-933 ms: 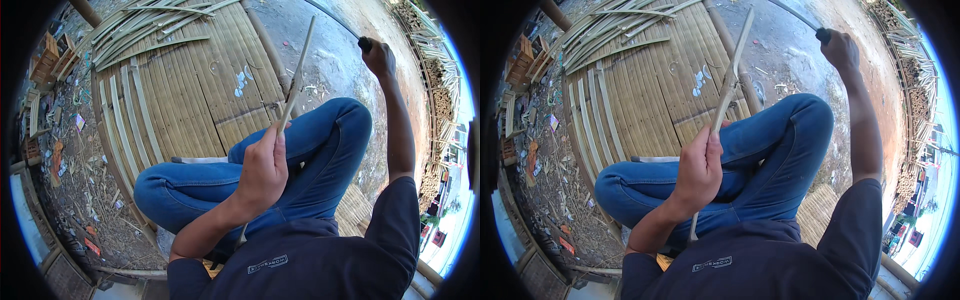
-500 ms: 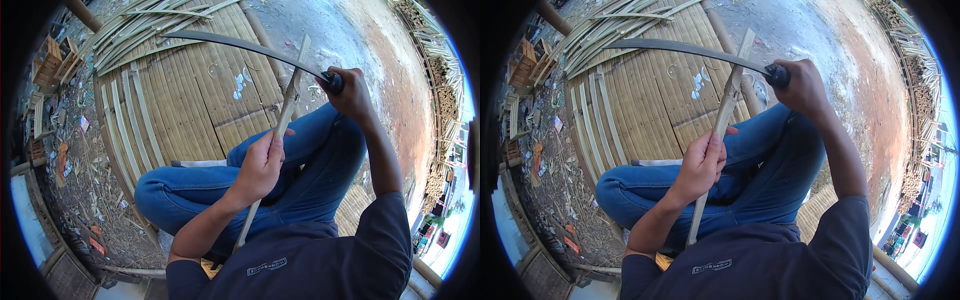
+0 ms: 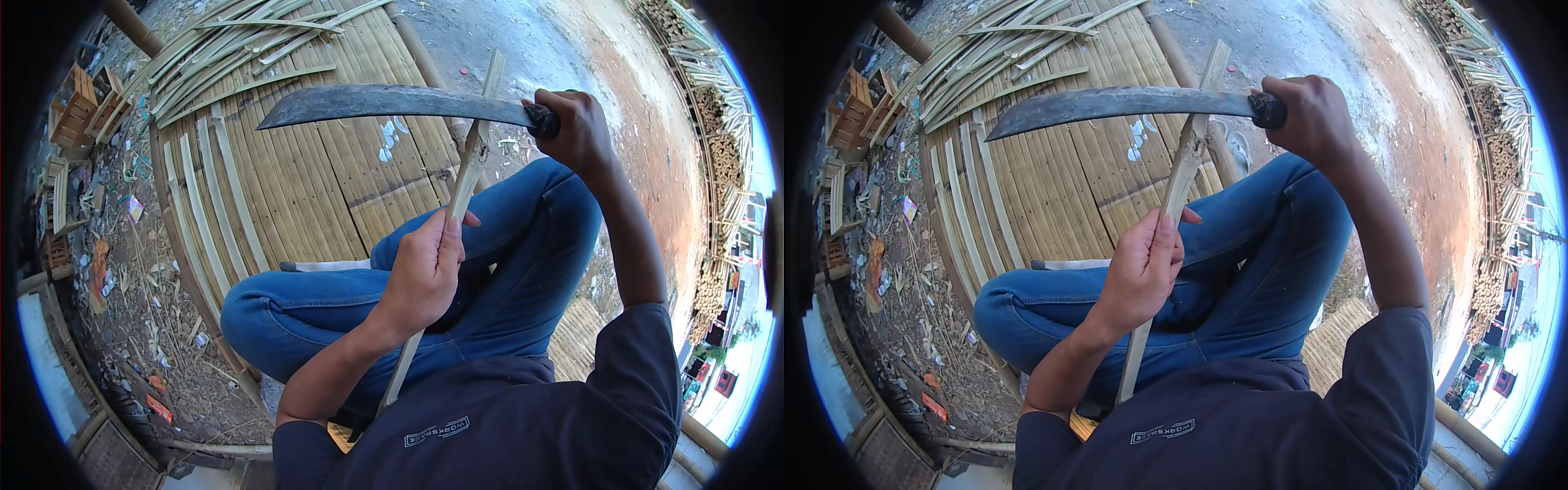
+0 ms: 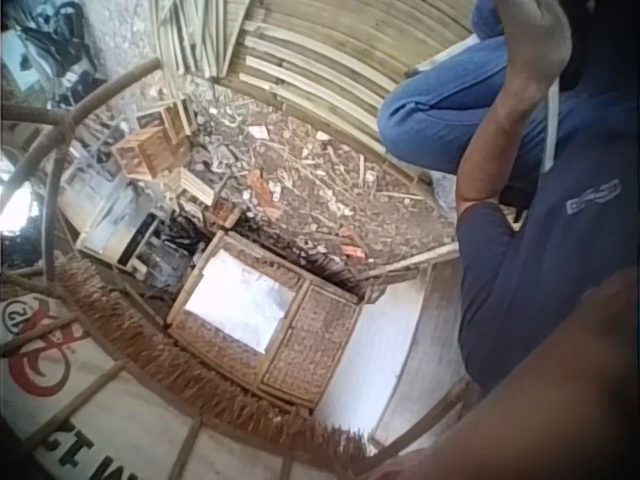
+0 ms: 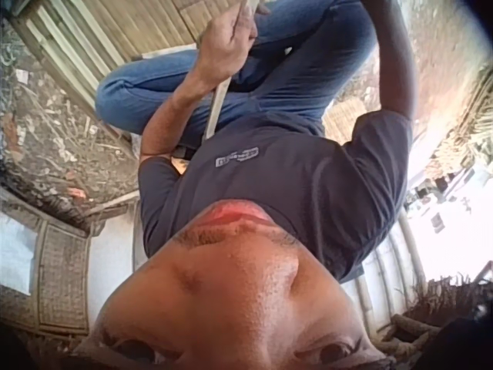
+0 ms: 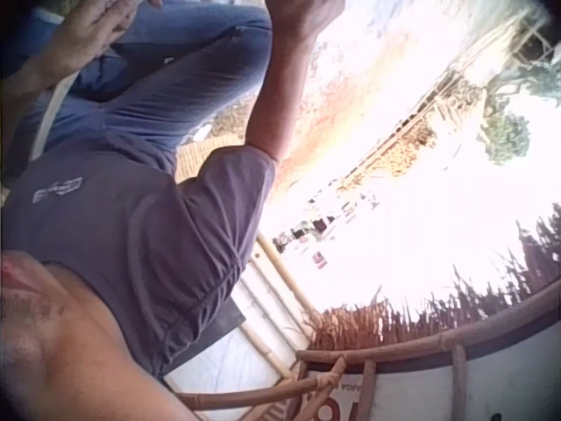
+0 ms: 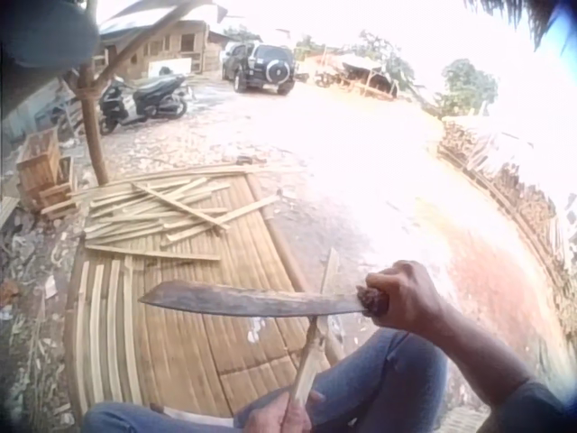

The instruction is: The person shaves a bamboo strip using a machete, removing thin layers from the surface while holding the strip in one hand.

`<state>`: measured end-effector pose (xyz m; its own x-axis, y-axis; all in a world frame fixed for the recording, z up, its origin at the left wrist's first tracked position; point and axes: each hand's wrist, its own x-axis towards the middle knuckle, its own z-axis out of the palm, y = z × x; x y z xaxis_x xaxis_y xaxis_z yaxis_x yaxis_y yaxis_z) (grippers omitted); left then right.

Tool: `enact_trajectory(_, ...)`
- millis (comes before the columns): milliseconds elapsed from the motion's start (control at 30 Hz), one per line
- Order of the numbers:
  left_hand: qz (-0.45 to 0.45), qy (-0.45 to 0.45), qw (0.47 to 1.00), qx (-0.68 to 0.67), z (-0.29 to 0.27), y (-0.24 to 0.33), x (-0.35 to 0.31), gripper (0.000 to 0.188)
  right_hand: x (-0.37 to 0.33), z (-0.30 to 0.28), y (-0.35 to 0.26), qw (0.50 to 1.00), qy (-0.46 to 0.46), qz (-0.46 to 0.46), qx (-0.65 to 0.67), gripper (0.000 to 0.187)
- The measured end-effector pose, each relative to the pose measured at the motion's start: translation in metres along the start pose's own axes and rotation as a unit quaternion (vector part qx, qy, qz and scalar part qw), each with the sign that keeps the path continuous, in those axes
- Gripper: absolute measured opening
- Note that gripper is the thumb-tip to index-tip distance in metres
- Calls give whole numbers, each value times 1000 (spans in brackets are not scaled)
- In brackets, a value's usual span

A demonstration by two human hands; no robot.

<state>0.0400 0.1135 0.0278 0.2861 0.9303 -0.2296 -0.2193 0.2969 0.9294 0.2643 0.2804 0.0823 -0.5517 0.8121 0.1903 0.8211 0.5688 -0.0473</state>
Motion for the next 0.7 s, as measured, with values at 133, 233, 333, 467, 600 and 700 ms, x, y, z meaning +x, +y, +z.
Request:
enact_trajectory(133, -5, -6, 1000, 5, -1, 4, 0, 34, 1, 0, 7, 998, 31, -37, -40, 13)
enact_trajectory(233, -26, -2, 1000, -7, -1, 5, -4, 35, 7, 3, 36, 998, 30, -4, -59, 10)
enact_trajectory(333, 138, -14, 979, 148, 1, -6, -7, 36, 20, 9, 90, 989, 44, 73, -120, 20)
enact_trajectory(467, -25, 6, 1000, -5, 0, -6, 7, 37, 6, 6, 166, 959, 3, 188, -214, 23)
enact_trajectory(600, -97, 27, 995, -13, -2, -23, 17, 38, -15, 10, 123, 949, -15, 314, -8, 36)
enact_trajectory(700, -135, -14, 985, -104, -5, -16, 17, 39, -13, 20, 68, 959, -6, 264, 104, 40)
